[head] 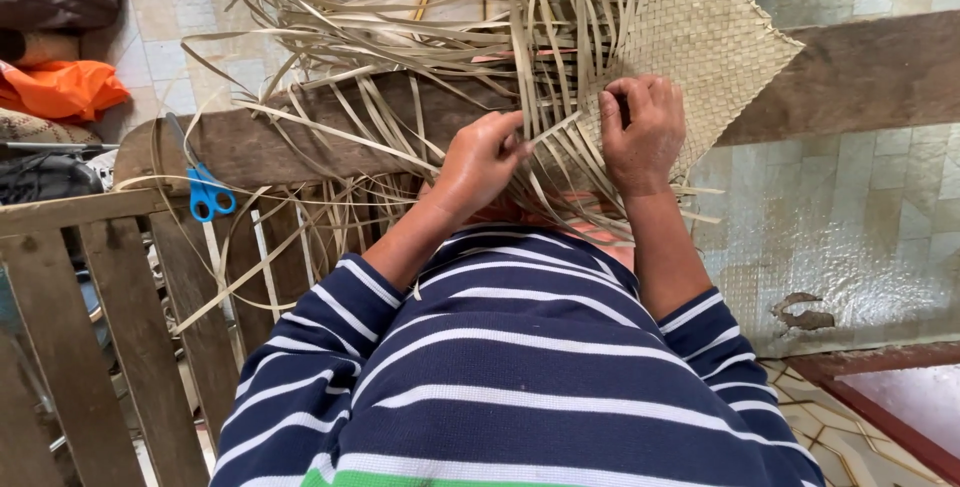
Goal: Weaving a mat by interlacing dried plant fibers at a steady pace.
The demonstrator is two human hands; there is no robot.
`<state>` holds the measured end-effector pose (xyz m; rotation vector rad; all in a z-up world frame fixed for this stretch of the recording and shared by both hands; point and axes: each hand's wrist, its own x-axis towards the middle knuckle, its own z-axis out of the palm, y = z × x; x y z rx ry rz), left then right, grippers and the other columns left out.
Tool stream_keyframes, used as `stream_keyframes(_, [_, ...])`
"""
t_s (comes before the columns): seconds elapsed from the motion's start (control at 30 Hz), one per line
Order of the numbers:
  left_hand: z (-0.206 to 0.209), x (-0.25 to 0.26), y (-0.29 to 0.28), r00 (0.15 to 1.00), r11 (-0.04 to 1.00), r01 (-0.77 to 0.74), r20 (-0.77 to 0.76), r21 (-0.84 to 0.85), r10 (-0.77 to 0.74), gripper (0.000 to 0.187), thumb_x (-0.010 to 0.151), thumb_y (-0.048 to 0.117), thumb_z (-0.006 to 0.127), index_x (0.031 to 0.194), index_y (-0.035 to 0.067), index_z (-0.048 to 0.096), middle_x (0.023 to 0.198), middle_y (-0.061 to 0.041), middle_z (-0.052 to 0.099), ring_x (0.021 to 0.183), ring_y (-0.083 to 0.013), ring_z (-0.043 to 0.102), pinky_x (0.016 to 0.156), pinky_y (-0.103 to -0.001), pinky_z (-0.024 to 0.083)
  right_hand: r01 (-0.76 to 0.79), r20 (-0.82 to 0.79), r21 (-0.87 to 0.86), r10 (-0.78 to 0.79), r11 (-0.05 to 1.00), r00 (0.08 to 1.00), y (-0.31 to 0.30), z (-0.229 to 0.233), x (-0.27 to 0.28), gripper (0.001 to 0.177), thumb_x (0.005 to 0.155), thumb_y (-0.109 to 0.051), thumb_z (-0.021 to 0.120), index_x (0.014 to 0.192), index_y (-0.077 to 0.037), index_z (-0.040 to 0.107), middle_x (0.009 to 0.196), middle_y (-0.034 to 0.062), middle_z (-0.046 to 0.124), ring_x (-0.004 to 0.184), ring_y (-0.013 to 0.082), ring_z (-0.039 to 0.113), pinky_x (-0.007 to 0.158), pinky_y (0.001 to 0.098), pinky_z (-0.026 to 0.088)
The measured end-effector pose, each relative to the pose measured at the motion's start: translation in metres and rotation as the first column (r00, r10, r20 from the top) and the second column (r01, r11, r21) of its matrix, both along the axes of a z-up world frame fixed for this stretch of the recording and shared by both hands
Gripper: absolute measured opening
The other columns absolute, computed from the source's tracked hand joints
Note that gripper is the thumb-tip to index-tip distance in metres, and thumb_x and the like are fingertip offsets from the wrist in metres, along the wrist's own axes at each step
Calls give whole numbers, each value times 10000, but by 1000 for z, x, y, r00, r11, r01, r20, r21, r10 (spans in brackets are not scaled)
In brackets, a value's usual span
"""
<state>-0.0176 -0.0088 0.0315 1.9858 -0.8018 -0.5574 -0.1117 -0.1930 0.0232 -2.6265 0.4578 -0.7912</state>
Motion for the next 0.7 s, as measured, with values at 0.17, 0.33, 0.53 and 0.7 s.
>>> stream_keyframes(0.17, [3,-4,0,947,998,24,318,59,-41,339,813,199,571,1140,245,494,764,-31,454,612,-361,551,531,-465,504,15,15,-3,-15,1000,1000,0,0,-1,101,870,-217,645,876,-132,590,802,57,481,737,272,495,673,373,417])
stream_keyframes(0.33, [7,-14,-10,568,987,-40,816,158,-108,475,693,100,558,1158,198,537,727,4,428,418,-201,532,369,-336,480,-36,48,608,9,793,999,6,24,2,145,923,-219,582,955,-78,579,848,68,475,724,141,428,633,256,392])
stream_keyframes(0.53, [12,-19,-13,410,992,-69,909,108,-70,236,681,66,551,903,132,595,679,8,433,469,-173,522,363,-249,427,-24,-125,332,69,943,990,35,27,16,454,764,-560,683,856,-122,604,787,81,548,830,265,512,900,428,291])
stream_keyframes(0.7, [-3,28,-21,437,994,21,895,-109,89,50,738,112,560,740,162,557,688,16,391,634,-187,478,450,-257,392,-16,5,108,15,994,1000,15,-34,16,204,778,-299,709,783,-117,616,676,60,473,705,261,499,729,373,353])
